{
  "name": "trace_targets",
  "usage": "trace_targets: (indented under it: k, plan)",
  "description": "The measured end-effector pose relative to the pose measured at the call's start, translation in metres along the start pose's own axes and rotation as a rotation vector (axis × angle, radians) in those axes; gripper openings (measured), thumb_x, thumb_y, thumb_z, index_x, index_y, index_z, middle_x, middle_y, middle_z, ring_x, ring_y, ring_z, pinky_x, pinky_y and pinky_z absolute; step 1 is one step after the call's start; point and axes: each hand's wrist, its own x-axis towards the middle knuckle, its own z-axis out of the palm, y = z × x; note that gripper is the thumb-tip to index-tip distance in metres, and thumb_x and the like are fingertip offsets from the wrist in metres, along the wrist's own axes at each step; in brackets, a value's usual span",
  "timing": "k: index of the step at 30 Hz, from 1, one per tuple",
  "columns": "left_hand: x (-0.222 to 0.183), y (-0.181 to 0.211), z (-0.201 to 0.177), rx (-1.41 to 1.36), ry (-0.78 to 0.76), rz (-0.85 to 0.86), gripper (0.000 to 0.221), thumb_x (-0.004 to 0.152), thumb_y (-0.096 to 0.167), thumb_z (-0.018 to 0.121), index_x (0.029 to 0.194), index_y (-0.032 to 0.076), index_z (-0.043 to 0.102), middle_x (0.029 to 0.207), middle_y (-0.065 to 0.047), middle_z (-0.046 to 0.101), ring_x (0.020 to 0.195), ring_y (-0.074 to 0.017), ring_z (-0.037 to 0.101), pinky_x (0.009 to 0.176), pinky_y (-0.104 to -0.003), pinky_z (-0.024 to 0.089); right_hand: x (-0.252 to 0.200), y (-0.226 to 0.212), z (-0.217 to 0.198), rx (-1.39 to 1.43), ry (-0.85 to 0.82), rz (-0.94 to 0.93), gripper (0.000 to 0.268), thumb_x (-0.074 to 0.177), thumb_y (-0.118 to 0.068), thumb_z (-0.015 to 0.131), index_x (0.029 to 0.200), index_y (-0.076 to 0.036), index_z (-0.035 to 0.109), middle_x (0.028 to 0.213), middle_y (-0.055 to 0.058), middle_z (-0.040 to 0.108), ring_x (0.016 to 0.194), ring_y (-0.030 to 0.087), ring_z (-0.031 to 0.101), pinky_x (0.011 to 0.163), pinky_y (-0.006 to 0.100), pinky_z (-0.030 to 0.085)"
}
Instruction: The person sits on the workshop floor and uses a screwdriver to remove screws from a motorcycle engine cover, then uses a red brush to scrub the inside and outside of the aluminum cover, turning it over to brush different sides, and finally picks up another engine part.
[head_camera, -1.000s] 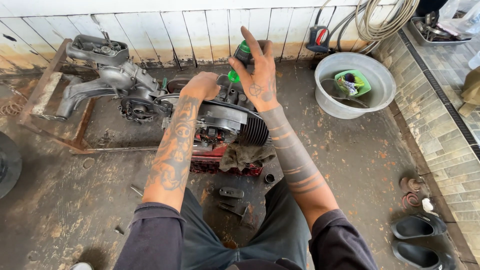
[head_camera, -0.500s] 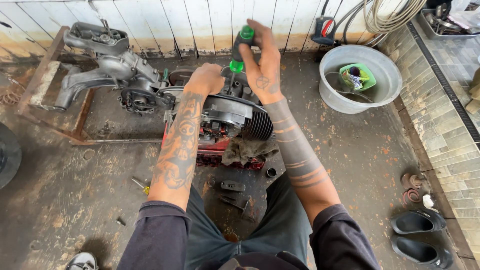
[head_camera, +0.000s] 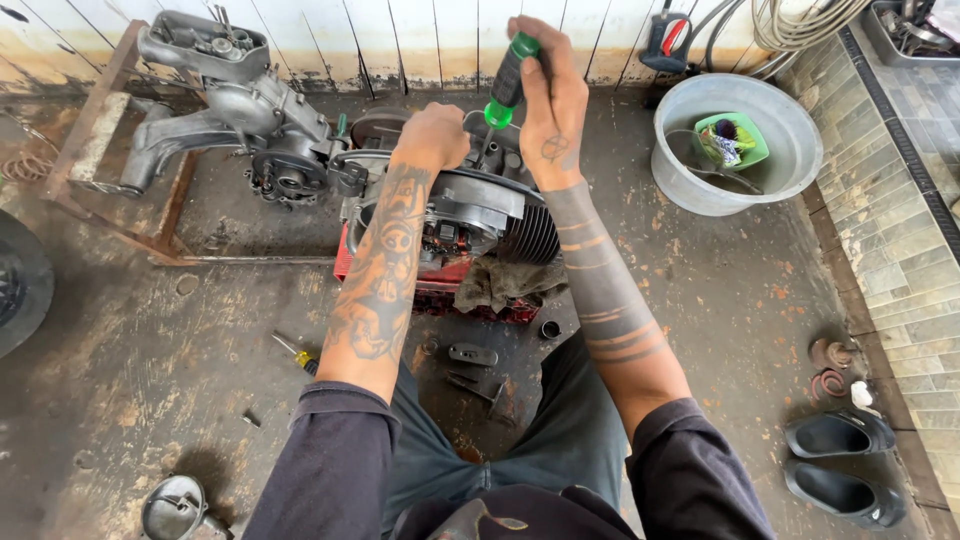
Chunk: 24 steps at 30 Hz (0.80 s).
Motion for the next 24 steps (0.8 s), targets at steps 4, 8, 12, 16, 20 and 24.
trace_targets:
  k: [4,8,12,16,20,24]
  plan:
    - [-0.003,-0.001,0.001,0.007,0.030,-0.007,0.026,0.096,0.019,0.059,0.107,0.000,0.072,0.109,-0.018,0.073,0.096,-0.0358,0.071,0.088,-0.046,0.057,0.000,-0.002,0.005,-0.302,0.084,-0.003,0.048,0.096,-0.030,0.081,0.134,-0.014,0.057,0.135,0.010,0.042,0.124,0.031,0.053,0.103,0.043,0.051]
    - [-0.002,-0.001,0.002,-0.039,0.040,-0.017,0.021,0.089,0.013,0.056,0.094,0.003,0.073,0.099,-0.017,0.074,0.088,-0.0361,0.072,0.080,-0.046,0.057,-0.001,0.009,0.002,-0.070,0.058,0.011,0.036,0.105,-0.012,0.063,0.140,-0.017,0.054,0.125,0.009,0.062,0.112,0.024,0.066,0.101,0.038,0.056]
    - [0.001,-0.003,0.006,-0.006,0.053,-0.003,0.023,0.093,0.018,0.058,0.098,0.001,0.074,0.102,-0.019,0.074,0.088,-0.0378,0.072,0.080,-0.047,0.058,-0.003,0.003,0.005,-0.169,0.078,0.027,0.036,0.110,-0.037,0.057,0.139,-0.016,0.057,0.142,0.007,0.051,0.115,0.026,0.063,0.097,0.040,0.058]
    - [0.000,-0.003,0.006,0.023,0.053,-0.001,0.023,0.093,0.018,0.059,0.098,0.001,0.074,0.101,-0.018,0.075,0.087,-0.0375,0.073,0.079,-0.047,0.058,-0.001,0.010,-0.001,-0.240,0.150,0.033,0.038,0.093,-0.012,0.081,0.127,-0.015,0.064,0.113,0.005,0.055,0.089,0.018,0.065,0.080,0.031,0.059]
    - [-0.004,-0.002,0.005,-0.032,0.073,0.006,0.021,0.091,0.016,0.056,0.095,0.004,0.073,0.099,-0.016,0.075,0.087,-0.0381,0.071,0.079,-0.048,0.056,-0.005,0.005,-0.002,-0.090,0.063,0.013,0.040,0.107,-0.007,0.055,0.145,-0.018,0.049,0.125,0.009,0.071,0.102,0.023,0.071,0.094,0.034,0.057]
    - [-0.007,0.000,0.004,-0.016,0.084,0.004,0.018,0.093,0.017,0.059,0.102,0.008,0.072,0.102,-0.015,0.074,0.092,-0.0363,0.072,0.083,-0.048,0.057,-0.004,0.010,0.003,-0.304,0.118,0.049,0.048,0.094,-0.019,0.081,0.134,-0.015,0.057,0.127,0.010,0.047,0.100,0.024,0.066,0.090,0.038,0.060]
